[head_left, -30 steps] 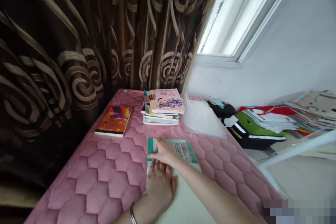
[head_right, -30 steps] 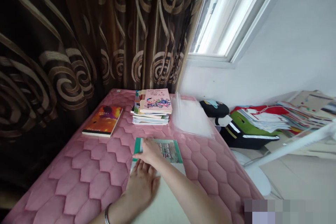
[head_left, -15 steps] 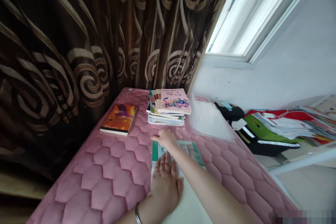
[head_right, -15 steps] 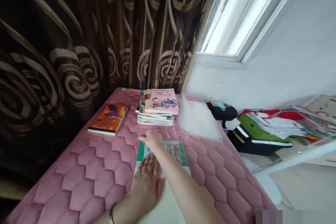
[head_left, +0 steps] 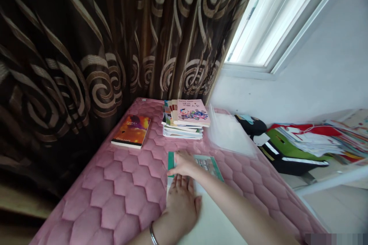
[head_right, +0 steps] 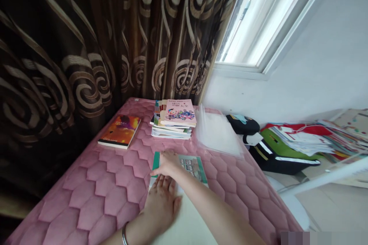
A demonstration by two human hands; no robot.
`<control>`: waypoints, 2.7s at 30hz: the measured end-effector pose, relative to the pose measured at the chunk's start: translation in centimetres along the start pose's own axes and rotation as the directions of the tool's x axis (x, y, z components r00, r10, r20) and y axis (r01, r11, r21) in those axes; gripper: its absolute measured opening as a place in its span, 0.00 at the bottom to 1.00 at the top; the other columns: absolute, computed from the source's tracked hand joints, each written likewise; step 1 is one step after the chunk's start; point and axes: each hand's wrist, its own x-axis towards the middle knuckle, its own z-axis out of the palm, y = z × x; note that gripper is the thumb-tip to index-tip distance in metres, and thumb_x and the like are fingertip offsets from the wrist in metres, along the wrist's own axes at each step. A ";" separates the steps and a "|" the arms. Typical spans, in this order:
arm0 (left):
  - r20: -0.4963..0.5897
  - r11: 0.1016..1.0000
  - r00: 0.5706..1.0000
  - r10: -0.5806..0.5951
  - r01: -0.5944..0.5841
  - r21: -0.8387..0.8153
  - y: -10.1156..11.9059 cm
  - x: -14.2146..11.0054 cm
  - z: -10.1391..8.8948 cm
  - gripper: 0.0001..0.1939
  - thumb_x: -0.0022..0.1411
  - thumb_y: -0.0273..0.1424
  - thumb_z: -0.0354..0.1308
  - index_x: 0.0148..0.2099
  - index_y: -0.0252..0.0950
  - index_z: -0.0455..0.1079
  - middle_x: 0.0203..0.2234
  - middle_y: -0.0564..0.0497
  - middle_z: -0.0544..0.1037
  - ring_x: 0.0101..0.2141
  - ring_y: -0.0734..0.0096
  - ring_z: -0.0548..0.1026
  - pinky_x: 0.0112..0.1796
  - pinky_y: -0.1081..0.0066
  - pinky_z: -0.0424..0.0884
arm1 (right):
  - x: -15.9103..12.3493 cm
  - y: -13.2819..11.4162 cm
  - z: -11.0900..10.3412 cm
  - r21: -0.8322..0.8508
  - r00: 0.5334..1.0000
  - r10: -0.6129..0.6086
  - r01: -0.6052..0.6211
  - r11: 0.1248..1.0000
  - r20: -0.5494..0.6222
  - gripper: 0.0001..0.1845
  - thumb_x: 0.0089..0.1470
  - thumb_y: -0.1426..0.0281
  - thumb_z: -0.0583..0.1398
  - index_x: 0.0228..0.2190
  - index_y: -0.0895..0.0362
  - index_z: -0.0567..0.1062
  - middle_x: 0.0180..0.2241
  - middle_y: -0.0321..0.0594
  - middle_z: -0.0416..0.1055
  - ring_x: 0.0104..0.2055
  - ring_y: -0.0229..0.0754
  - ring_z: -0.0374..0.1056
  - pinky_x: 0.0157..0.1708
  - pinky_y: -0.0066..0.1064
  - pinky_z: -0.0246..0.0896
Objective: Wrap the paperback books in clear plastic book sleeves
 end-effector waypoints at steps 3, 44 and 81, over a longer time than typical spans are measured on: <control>-0.028 0.999 0.999 0.029 -0.029 -0.017 -0.2 0.0 0.1 0.32 0.68 0.43 0.38 0.67 0.29 0.52 0.65 0.37 0.53 0.64 0.48 0.53 0.62 0.52 0.54 | 1.9 0.3 0.0 -0.024 0.997 0.026 -0.028 0.999 -0.068 0.30 0.41 0.46 0.65 0.36 0.57 0.78 0.39 0.47 0.77 0.44 0.51 0.71 0.42 0.34 0.60; -0.032 0.988 0.991 0.133 -0.135 -0.072 -0.7 0.0 -0.2 0.32 0.69 0.41 0.36 0.67 0.26 0.51 0.65 0.38 0.53 0.65 0.53 0.52 0.64 0.56 0.51 | 4.1 1.7 1.4 0.101 0.959 0.067 -0.040 0.994 -0.275 0.15 0.56 0.55 0.59 0.30 0.53 0.78 0.37 0.41 0.77 0.46 0.47 0.69 0.46 0.37 0.56; -0.072 0.984 0.981 0.179 -0.178 0.020 5.0 2.5 1.6 0.30 0.68 0.44 0.42 0.65 0.33 0.58 0.64 0.39 0.57 0.64 0.50 0.55 0.62 0.50 0.52 | -8.1 17.1 3.1 0.372 0.919 0.247 -0.124 0.920 -0.306 0.13 0.38 0.64 0.69 0.23 0.55 0.71 0.31 0.35 0.70 0.34 0.40 0.67 0.34 0.28 0.60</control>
